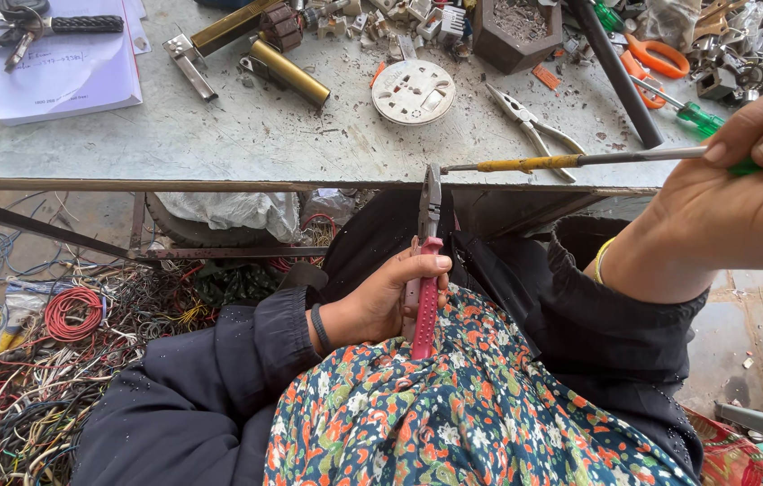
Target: The person uses pliers and a screwdriver to scrape and clean a small metal component held in their lap. They then handle a white plastic electrical connector, inserting wires and adjusting the assembly with their hands and tools.
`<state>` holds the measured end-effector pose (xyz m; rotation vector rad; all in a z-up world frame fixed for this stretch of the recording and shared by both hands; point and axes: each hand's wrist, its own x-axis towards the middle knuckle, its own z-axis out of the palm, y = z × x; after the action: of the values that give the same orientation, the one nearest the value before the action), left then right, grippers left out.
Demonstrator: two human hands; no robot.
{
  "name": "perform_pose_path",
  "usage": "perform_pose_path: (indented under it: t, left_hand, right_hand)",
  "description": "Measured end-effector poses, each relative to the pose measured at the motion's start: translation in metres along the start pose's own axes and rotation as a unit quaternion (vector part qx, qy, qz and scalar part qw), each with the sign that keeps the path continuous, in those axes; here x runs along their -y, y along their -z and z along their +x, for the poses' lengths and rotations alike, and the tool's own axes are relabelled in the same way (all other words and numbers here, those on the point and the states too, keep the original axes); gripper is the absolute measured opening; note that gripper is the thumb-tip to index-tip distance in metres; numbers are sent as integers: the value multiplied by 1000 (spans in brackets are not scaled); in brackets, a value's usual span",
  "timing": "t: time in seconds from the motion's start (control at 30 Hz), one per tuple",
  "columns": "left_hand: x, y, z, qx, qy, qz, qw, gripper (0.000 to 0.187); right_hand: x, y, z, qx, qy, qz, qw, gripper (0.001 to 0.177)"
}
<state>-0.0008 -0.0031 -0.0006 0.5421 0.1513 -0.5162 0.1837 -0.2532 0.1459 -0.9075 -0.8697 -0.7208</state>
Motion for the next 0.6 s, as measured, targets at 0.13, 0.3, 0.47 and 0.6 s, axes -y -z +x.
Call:
perform_pose_path:
  t: [0.13,0.3,0.47,0.6]
  left_hand:
    - [1,0,1,-13,6,2,1000,27]
    - [1,0,2,-11,9,0,1000,27]
    - [0,-1,2,-6,10,-4,1000,26]
    - [0,0,1,-9,13,2,1000,26]
  right_hand:
    - [3,-1,-1,-26,-17,0,1000,37]
    - [3,-2,-2,-14,-13,-17,1000,37]
    - [1,-5,0,-1,-4,-12,1000,37]
    - [8,-28,1,-3,-14,1,1000,35]
